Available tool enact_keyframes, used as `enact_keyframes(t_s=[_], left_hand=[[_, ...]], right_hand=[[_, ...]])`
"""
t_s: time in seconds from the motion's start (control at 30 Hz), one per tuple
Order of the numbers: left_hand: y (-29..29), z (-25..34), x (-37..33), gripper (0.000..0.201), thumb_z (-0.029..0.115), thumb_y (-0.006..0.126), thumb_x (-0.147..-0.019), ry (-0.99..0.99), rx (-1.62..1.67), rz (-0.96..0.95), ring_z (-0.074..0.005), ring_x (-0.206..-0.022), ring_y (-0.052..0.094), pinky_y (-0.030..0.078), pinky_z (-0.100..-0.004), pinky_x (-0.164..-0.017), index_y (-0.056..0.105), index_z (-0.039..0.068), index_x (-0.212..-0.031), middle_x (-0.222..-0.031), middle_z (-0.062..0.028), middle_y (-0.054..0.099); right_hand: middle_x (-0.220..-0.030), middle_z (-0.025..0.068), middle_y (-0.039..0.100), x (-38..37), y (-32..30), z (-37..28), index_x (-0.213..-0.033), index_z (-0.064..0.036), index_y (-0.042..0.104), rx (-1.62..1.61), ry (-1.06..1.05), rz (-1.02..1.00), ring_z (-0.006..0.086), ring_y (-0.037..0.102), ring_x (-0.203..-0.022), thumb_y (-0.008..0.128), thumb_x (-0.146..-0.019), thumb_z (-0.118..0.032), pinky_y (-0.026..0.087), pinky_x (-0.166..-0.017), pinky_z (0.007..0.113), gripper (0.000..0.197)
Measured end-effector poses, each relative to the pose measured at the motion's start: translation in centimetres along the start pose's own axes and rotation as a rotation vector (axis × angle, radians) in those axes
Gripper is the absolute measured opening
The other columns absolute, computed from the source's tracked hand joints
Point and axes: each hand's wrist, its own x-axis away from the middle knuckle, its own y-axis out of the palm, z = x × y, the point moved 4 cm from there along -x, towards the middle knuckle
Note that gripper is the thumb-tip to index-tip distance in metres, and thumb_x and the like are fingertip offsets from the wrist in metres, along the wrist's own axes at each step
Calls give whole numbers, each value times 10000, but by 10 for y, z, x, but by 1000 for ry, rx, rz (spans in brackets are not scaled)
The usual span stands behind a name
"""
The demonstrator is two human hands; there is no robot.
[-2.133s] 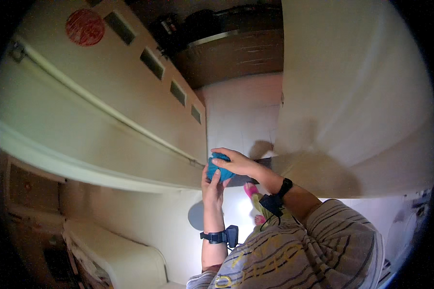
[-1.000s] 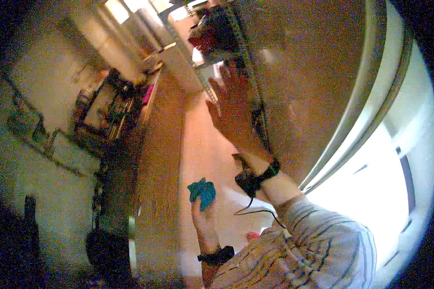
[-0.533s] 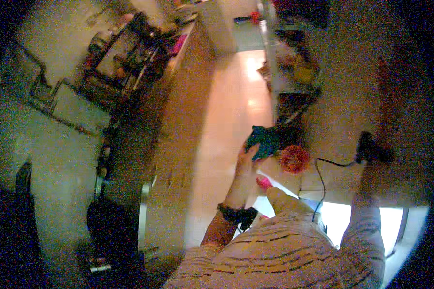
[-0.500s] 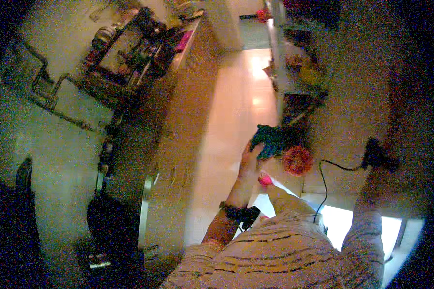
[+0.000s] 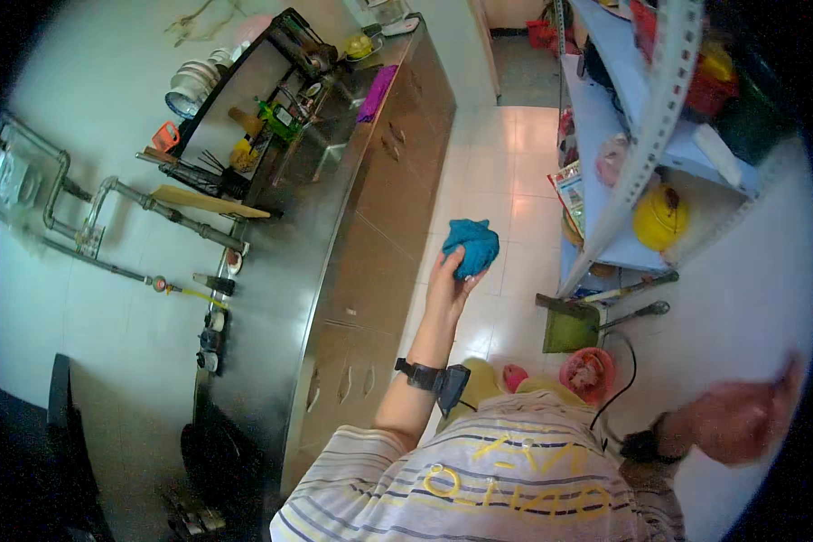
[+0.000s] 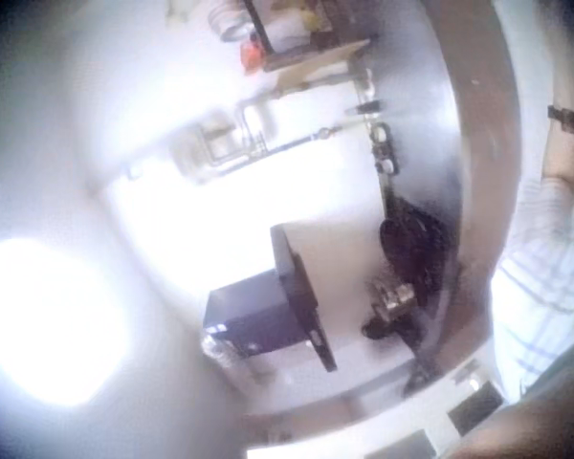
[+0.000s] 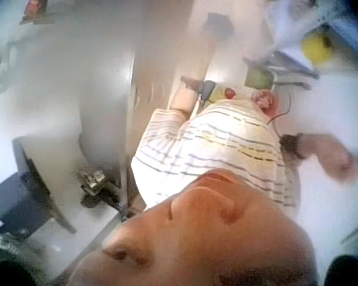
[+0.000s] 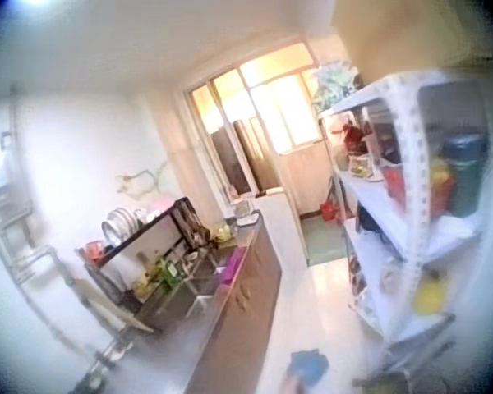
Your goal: The person picks up a blue cloth from the stove, carries it to a bathroom sink, and wipes the faucet and the sink basin with the blue cloth and then a brown cloth.
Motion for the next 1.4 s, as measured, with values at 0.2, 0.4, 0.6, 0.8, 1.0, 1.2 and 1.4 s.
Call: enact_keyframes(t_s=[0.2,0.4,0.6,0.8,1.0,1.2,1.4], left_hand=[[-76,57,-111,442,177,584,-842,91,124,246,-276,-1061,533,502,-421,-846,417,91,-1242,-1212,-133,484],[-172,168,-227,413,188,575,-846,165,227,359,-297,-1030,546,501,-436,-818,447,57,-1217,-1160,-136,526],[-227,316,-320,505,184,612,-835,344,301,486,-315,-1104,474,506,-489,-778,365,117,-1270,-1248,-138,415],[-272,424,-405,452,226,562,-863,432,358,488,-320,-1098,477,499,-485,-770,394,145,-1274,-1253,-137,425],[-307,503,-492,448,238,588,-853,527,374,639,-334,-1106,474,450,-536,-834,416,117,-1248,-1255,-132,441],[-370,574,-565,438,290,542,-886,630,579,769,-335,-1132,470,422,-538,-898,417,107,-1264,-1281,-122,446],[-407,629,-628,402,279,488,-912,673,673,835,-343,-1136,454,420,-563,-875,396,119,-1269,-1295,-125,416]], right_hand=[[-1183,181,498,137,276,-80,-1114,-14,523,-478,378,-1233,339,454,-1132,607,-714,-34,380,-948,412,409],[-1201,170,488,224,484,-146,-1146,-14,519,-802,322,-1439,327,457,-1116,636,-734,-84,387,-941,373,433],[-1101,157,523,269,687,-227,-1121,-9,533,-972,97,-1455,320,484,-1044,644,-754,-151,413,-886,387,409],[-1096,149,537,293,860,-280,-1111,-21,539,-1178,15,-1536,325,494,-1044,611,-783,-137,407,-895,396,355],[-1015,156,561,351,1047,-334,-1111,-13,535,-1169,-134,-1562,339,522,-996,598,-788,-127,415,-882,402,348],[-1166,174,527,392,1182,-417,-1189,-33,504,-1189,-210,-1542,341,499,-1091,578,-783,-93,410,-918,411,416],[-1318,152,437,436,1275,-493,-1282,-75,438,-1175,-357,-1647,347,475,-1141,518,-741,12,403,-940,406,554]])
